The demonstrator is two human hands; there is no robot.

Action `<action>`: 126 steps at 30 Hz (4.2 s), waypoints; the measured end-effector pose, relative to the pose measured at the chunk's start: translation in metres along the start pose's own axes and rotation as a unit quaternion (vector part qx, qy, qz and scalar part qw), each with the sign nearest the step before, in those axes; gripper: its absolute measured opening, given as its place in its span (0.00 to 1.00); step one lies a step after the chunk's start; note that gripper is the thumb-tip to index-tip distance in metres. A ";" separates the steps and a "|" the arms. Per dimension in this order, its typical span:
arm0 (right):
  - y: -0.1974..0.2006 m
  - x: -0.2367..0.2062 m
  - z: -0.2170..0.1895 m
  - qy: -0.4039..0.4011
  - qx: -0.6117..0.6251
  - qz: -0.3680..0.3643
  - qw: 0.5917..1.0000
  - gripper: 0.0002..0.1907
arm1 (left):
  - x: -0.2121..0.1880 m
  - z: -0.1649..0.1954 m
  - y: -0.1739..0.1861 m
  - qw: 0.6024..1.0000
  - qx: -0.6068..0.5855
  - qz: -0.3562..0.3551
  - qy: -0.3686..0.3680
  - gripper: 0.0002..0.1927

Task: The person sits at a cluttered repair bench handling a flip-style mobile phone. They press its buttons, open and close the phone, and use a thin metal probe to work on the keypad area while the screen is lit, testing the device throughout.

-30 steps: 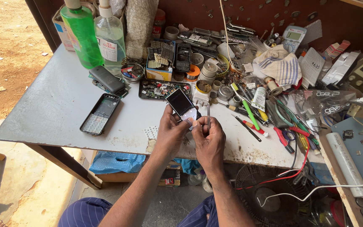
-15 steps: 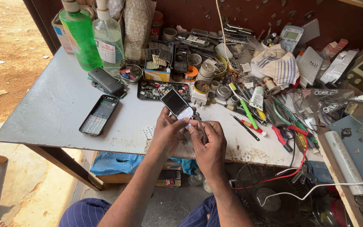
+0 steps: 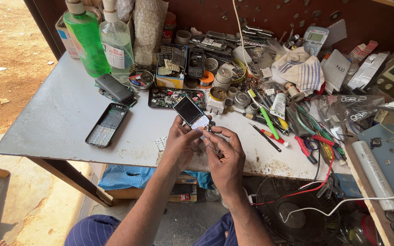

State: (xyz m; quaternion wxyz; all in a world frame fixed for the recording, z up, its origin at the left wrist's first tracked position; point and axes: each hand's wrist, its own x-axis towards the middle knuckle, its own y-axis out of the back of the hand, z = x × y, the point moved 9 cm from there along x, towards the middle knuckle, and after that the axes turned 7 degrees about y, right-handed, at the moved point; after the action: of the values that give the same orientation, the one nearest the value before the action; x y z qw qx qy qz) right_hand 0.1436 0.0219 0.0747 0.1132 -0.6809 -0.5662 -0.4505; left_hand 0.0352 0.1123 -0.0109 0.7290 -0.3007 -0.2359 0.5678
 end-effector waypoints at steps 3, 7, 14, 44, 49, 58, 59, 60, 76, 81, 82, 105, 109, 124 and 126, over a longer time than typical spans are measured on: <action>-0.003 -0.003 0.010 -0.043 0.000 -0.008 0.999 0.14 | 0.000 0.000 0.000 1.000 0.001 0.001 0.002 0.29; -0.002 -0.005 0.008 -0.018 0.012 0.005 1.000 0.13 | 0.000 0.000 0.001 1.000 0.003 0.007 0.002 0.28; 0.006 -0.004 0.024 -0.085 0.044 0.059 0.994 0.17 | -0.001 0.001 -0.002 1.000 0.006 -0.015 -0.017 0.30; 0.002 0.003 0.023 -0.079 0.019 0.063 0.995 0.05 | 0.001 0.000 -0.004 0.993 0.072 -0.025 -0.085 0.21; 0.004 0.006 0.011 -0.033 0.030 0.061 0.997 0.05 | 0.001 -0.003 -0.002 0.994 0.071 -0.022 -0.076 0.22; 0.004 0.002 0.013 -0.040 -0.045 0.050 0.997 0.05 | 0.003 -0.004 0.000 0.995 0.072 -0.012 -0.062 0.22; 0.005 0.003 0.007 -0.009 -0.040 0.051 0.998 0.05 | 0.003 -0.006 0.001 0.996 0.069 -0.008 -0.051 0.23; 0.005 0.003 0.002 0.023 -0.035 0.053 0.998 0.06 | 0.004 -0.006 0.001 0.997 0.067 -0.005 -0.041 0.23; 0.002 0.013 0.043 -0.138 0.058 0.052 0.987 0.14 | 0.000 -0.002 -0.005 0.996 0.069 -0.025 -0.045 0.26; 0.002 0.013 0.048 -0.145 0.025 0.054 0.988 0.09 | 0.001 -0.003 -0.005 0.996 0.075 -0.029 -0.041 0.25; 0.002 0.014 0.046 -0.133 0.034 0.054 0.989 0.08 | 0.002 -0.003 -0.005 0.996 0.079 -0.027 -0.042 0.25; 0.000 0.002 0.007 0.005 -0.025 0.004 1.000 0.09 | 0.008 -0.011 0.003 0.997 0.044 -0.040 -0.056 0.27; -0.002 -0.008 0.010 0.001 -0.091 -0.057 0.994 0.12 | 0.009 -0.017 0.011 0.999 0.041 -0.024 -0.018 0.29; -0.004 -0.018 0.000 0.069 -0.125 -0.112 0.983 0.11 | -0.001 -0.005 -0.001 0.998 0.062 0.005 -0.005 0.29; -0.002 -0.018 -0.004 0.085 -0.114 -0.101 0.985 0.10 | 0.002 -0.008 0.005 0.997 0.072 0.013 -0.010 0.30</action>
State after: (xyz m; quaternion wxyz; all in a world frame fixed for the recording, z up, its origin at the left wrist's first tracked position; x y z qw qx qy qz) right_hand 0.1408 0.0083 0.0626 0.0362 -0.5874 -0.5653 -0.5780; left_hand 0.0378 0.1134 -0.0205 0.7388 -0.2451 -0.1974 0.5960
